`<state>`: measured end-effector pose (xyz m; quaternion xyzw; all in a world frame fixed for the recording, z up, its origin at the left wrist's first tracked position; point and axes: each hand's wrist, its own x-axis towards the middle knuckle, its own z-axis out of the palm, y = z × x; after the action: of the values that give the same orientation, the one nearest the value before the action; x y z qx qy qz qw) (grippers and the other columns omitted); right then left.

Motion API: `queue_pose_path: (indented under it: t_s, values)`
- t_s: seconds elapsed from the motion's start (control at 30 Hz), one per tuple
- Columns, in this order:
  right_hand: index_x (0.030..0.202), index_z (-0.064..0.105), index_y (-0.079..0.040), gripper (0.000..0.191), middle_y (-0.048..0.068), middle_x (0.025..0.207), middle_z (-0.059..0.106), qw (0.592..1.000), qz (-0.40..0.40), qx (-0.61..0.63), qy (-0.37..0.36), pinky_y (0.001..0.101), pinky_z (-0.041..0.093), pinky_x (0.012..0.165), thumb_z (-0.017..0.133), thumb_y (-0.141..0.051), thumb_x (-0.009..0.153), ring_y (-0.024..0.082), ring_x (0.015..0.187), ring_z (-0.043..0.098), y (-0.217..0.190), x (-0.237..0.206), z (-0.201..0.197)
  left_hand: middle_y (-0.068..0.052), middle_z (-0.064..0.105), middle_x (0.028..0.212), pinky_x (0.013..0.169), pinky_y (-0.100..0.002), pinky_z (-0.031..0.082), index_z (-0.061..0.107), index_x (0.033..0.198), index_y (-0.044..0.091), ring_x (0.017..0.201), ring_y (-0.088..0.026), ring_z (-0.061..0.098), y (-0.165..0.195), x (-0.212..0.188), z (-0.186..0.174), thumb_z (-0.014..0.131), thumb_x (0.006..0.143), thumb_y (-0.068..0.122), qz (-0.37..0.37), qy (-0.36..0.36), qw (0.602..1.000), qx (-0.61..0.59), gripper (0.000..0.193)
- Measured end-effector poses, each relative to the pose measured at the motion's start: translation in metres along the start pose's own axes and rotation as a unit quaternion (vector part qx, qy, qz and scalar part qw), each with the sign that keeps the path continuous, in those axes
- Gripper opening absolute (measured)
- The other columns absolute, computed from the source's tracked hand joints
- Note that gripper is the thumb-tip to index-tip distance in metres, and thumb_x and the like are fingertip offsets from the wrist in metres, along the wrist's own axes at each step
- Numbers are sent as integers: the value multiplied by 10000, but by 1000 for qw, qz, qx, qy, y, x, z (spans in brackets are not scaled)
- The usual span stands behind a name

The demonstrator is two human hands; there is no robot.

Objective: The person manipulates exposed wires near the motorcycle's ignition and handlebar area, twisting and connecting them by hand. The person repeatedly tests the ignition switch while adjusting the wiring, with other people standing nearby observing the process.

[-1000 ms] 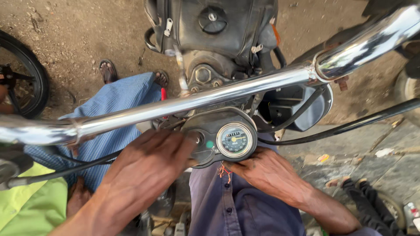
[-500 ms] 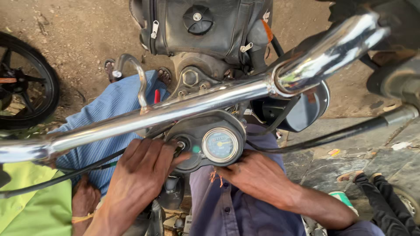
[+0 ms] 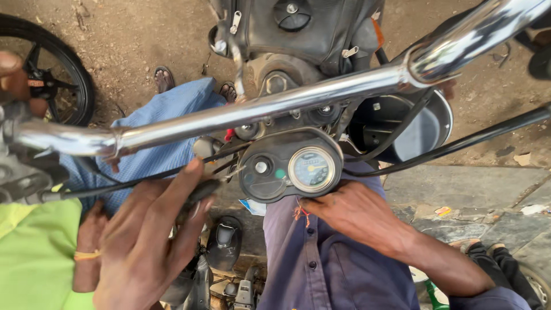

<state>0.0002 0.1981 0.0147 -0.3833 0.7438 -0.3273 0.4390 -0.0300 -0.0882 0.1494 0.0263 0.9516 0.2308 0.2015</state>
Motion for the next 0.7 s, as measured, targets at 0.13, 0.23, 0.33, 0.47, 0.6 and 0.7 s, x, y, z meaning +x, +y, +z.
queue_pose_path:
  t_s: [0.13,0.23,0.33,0.47,0.6,0.7]
  values:
    - [1101,724,-153,264,85,886,728,1000,11,1,-8,453,557,648,615,-161,861,302,750,720,-4,1,-4,-109,700,1202,911,-415,554,667,1257,29,1038,-285,678,2,13,5,694,728,1,111,-48,993,4,530]
    - [1065,742,-168,228,92,882,731,999,25,23,0,472,541,632,619,-194,875,314,752,713,-6,2,-6,-112,668,1266,954,-414,526,673,1295,27,1084,-285,647,1,13,19,656,777,55,145,-74,986,35,520]
    - [1047,744,-164,212,95,877,728,999,22,32,16,474,537,633,620,-209,882,319,757,709,-6,1,-6,-122,661,1288,976,-416,515,671,1291,25,1113,-294,649,-8,3,29,620,772,74,164,-102,980,39,524]
    - [989,739,-161,158,97,837,709,999,36,36,10,475,534,641,631,-260,929,318,764,704,-2,0,-1,-112,671,1295,991,-419,505,683,1289,90,1127,-302,653,-15,5,36,627,759,64,187,-124,973,46,534]
    - [980,719,-125,144,100,833,694,999,-11,-46,18,464,542,619,646,-197,879,304,755,708,1,0,5,-59,677,1321,1051,-401,501,707,1261,180,1210,-293,643,-15,30,42,602,778,22,246,-139,956,80,519]
    - [958,740,-130,157,96,823,704,997,-24,-28,71,467,540,594,669,-185,829,314,731,707,1,0,5,-70,676,1288,1007,-429,495,712,1256,142,1180,-318,640,-18,41,40,644,766,67,217,-184,957,60,500]
